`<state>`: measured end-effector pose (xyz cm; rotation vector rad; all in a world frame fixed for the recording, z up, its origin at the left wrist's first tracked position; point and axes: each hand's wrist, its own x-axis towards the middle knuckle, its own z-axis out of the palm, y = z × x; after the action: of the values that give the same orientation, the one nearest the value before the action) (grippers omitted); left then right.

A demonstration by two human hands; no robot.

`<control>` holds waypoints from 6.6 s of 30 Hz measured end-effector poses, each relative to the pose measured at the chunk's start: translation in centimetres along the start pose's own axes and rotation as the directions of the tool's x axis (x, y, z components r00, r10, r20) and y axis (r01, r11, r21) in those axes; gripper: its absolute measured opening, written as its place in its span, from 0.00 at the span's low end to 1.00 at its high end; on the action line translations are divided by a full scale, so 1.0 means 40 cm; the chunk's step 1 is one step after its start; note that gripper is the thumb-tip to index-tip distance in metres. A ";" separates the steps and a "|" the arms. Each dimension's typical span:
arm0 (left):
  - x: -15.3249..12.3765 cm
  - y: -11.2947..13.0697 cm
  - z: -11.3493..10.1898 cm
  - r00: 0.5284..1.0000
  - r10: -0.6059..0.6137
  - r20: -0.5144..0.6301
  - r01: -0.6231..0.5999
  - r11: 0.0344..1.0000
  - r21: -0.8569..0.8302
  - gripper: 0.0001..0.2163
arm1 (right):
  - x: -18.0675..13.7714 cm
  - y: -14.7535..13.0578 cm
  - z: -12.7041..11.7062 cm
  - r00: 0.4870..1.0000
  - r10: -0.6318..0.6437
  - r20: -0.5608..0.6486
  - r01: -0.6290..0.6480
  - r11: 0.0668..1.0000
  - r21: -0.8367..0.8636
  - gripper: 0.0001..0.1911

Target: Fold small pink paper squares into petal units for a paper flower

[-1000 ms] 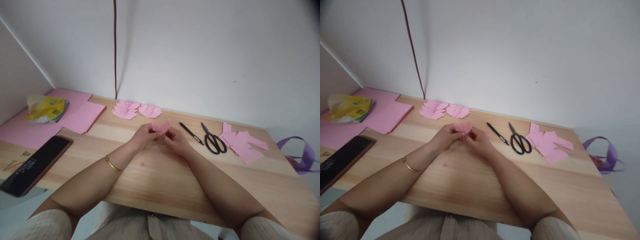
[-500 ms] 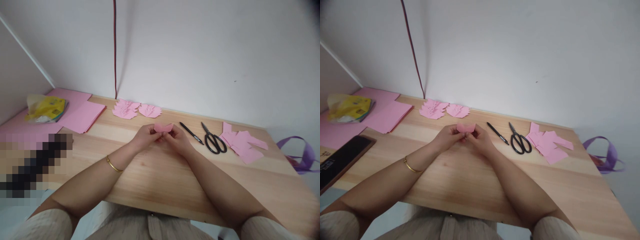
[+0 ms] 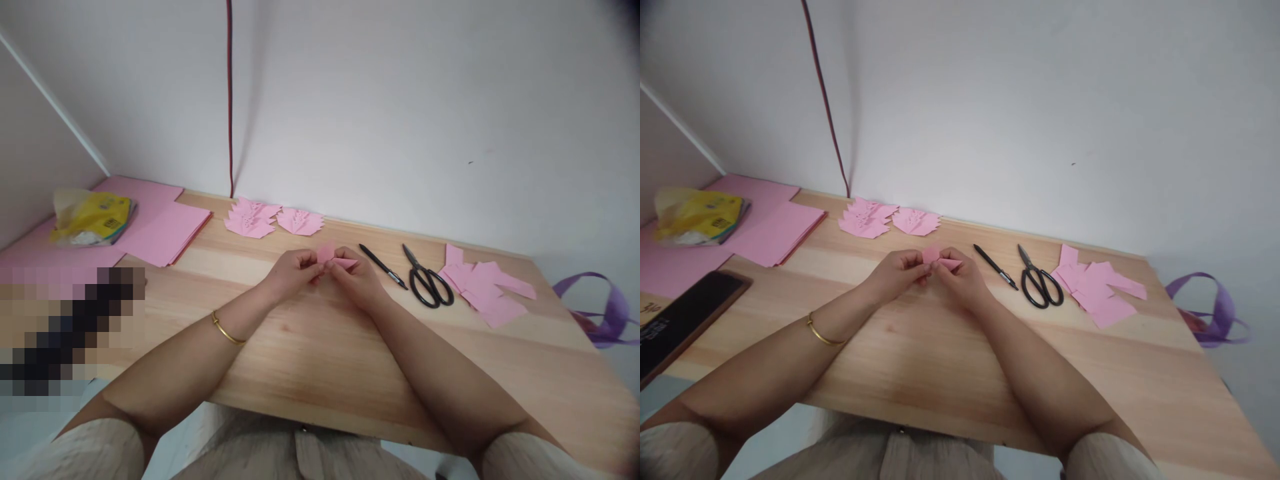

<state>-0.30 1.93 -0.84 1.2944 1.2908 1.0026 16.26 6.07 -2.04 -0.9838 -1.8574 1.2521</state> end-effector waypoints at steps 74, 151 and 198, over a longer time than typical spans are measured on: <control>0.016 -0.015 -0.004 0.992 -0.122 -0.032 0.072 0.758 -0.648 0.17 | 0.009 0.037 0.003 0.999 -0.009 -0.053 0.021 0.976 0.218 0.20; -0.028 0.019 0.007 0.980 0.114 0.165 -0.188 0.805 0.563 0.17 | 0.008 0.026 0.007 0.982 -0.161 -0.094 0.116 0.921 -0.371 0.09; -0.103 -0.007 0.086 0.789 0.218 0.575 -0.612 0.193 0.767 0.12 | 0.001 -0.006 0.009 0.992 -0.070 0.109 0.122 0.783 -0.610 0.08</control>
<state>2.71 -2.52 -1.23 2.7740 1.2355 0.1622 15.89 5.90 -1.93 -1.1551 -2.4202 0.6156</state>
